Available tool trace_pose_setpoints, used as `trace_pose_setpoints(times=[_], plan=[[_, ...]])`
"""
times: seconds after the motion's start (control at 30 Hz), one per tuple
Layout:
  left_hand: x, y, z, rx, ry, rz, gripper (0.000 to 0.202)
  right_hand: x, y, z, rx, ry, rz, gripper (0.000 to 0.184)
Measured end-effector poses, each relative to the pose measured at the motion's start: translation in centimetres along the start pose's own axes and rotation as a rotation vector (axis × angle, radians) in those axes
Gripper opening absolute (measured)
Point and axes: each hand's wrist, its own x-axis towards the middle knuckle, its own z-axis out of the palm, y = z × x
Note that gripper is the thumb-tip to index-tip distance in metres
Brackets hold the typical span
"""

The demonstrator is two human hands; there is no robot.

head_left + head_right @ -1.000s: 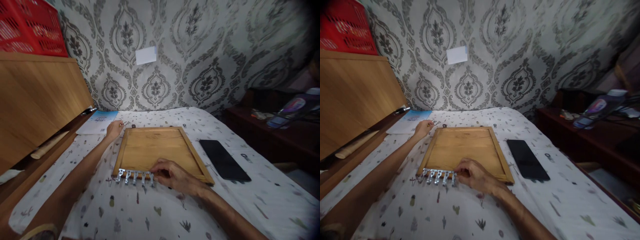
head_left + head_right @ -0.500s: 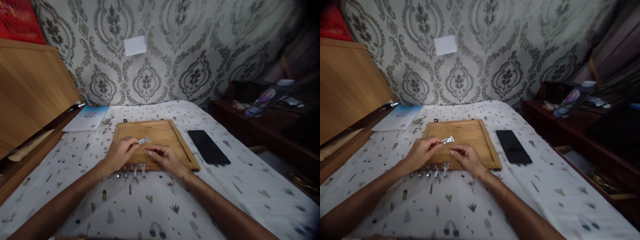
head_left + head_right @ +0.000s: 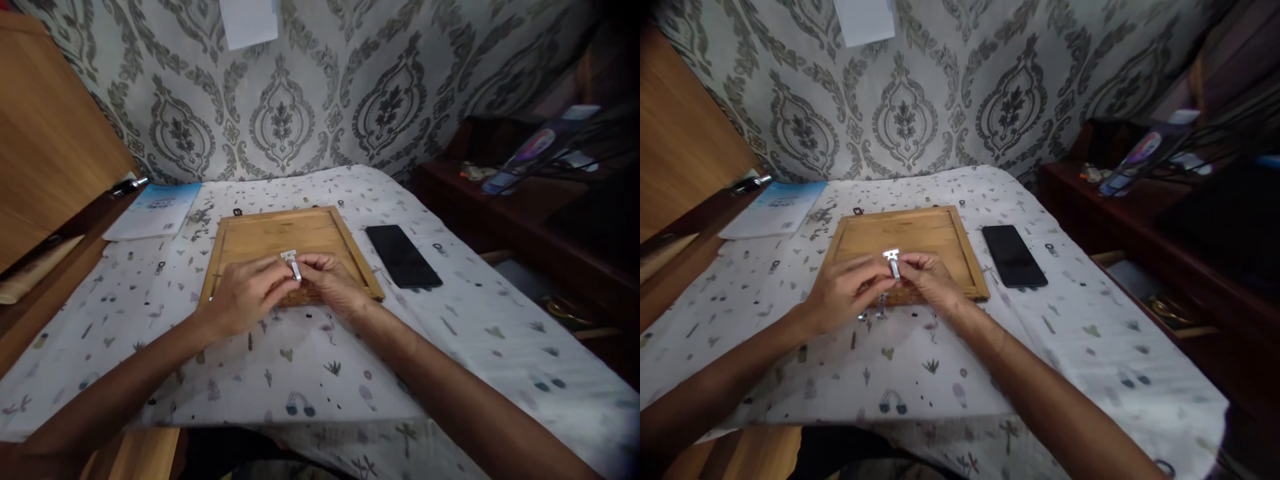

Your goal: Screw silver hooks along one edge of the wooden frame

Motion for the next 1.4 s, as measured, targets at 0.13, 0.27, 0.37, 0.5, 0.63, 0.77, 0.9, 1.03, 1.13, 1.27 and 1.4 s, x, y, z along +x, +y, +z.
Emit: trace_pose_setpoints(times=[0.13,0.27,0.37,0.5,0.63,0.77,0.9,1.03,1.13,1.27,1.4], plan=[[0.8,-1.1,-0.7,-0.043,-0.011,-0.275,0.017,-0.8,-0.1,0.1,-0.068,-0.054,0.034,0.042],[1.0,-1.8,-0.4,-0.213,-0.209,-0.375,0.022,-1.5,0.6,0.2,-0.139,-0.078,0.034,0.046],[1.2,-1.9,-0.2,-0.28,-0.324,-0.418,0.026,-2.2,1.0,0.1,-0.195,-0.085,0.026,0.046],[1.9,-1.9,-0.4,-0.335,-0.456,-0.457,0.028,-4.0,1.1,0.2,-0.245,0.002,-0.019,0.043],[2.5,-1.9,-0.3,-0.345,-0.542,-0.436,0.025,-6.0,0.8,0.3,-0.256,0.056,-0.042,0.04],[2.3,-2.0,0.5,-0.332,-0.591,-0.385,0.025,-7.0,1.4,0.5,-0.256,-0.016,0.047,0.029],[1.9,-2.1,1.2,-0.278,-0.608,-0.306,0.025,-6.9,2.5,0.9,-0.326,0.1,0.041,0.015],[1.9,-2.2,1.5,-0.256,-0.637,-0.292,0.024,-6.4,3.0,1.1,-0.365,0.122,0.043,0.008],[1.8,-2.1,1.8,-0.209,-0.641,-0.288,0.02,-6.0,2.9,1.0,-0.452,0.079,0.031,0.005],[1.2,-1.9,2.0,-0.142,-0.613,-0.263,0.02,-5.5,2.7,0.8,-0.45,0.043,0.065,0.01],[0.5,-1.7,1.6,-0.057,-0.537,-0.21,0.022,-4.8,2.2,0.6,-0.349,-0.011,0.156,0.014]])
